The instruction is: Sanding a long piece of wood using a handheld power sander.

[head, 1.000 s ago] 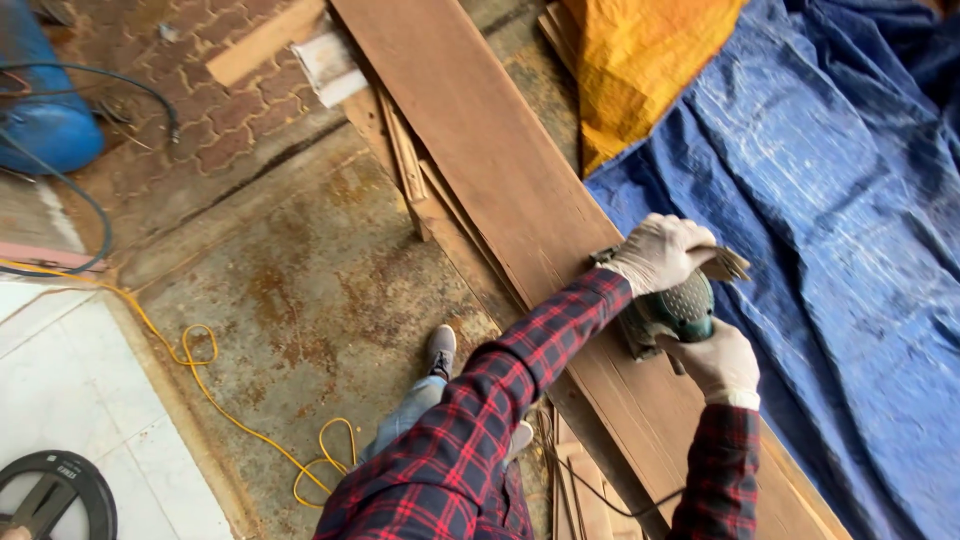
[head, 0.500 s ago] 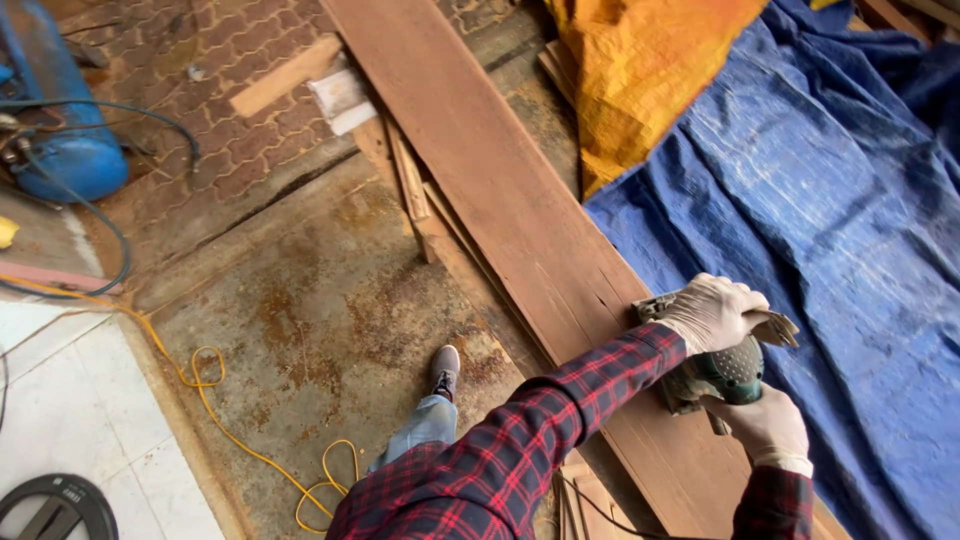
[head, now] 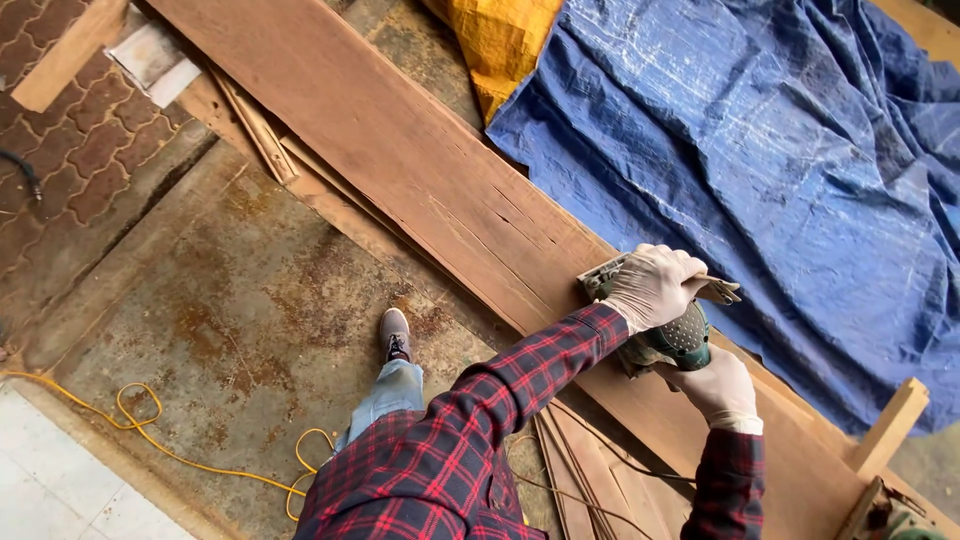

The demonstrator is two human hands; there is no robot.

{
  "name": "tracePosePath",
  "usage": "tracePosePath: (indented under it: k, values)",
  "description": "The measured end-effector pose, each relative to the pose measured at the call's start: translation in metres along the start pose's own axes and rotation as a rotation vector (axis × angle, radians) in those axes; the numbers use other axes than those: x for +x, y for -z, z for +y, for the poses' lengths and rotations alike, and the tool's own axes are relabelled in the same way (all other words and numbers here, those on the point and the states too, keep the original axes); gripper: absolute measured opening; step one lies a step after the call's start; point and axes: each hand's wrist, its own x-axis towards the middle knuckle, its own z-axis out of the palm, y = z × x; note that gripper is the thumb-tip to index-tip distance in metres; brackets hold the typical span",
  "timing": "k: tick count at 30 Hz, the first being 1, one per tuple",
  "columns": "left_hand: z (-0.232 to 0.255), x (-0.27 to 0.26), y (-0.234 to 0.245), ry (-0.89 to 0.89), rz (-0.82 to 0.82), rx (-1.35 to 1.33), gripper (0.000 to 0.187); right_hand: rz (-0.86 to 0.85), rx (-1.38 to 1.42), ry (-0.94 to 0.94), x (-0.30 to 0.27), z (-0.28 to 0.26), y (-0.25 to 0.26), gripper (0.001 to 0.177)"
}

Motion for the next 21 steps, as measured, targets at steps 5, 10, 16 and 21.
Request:
tracePosePath:
  k: [5,10,16,21]
  values:
    - [0.02,-0.029,0.006,0.01,-0.019,-0.128,0.012,-0.009,-0.079,-0.008,-0.023,0.028,-0.001,0.041]
    - [0.024,-0.056,0.035,0.005,-0.044,-0.179,0.012,0.001,-0.123,0.039,-0.049,0.024,-0.013,0.047]
    - [0.012,-0.078,0.078,0.007,-0.027,-0.129,0.012,0.008,-0.114,0.054,-0.071,-0.017,-0.035,0.049]
    - [-0.021,-0.079,0.111,-0.012,-0.02,-0.088,0.009,0.008,-0.148,0.097,-0.071,-0.067,-0.05,0.052]
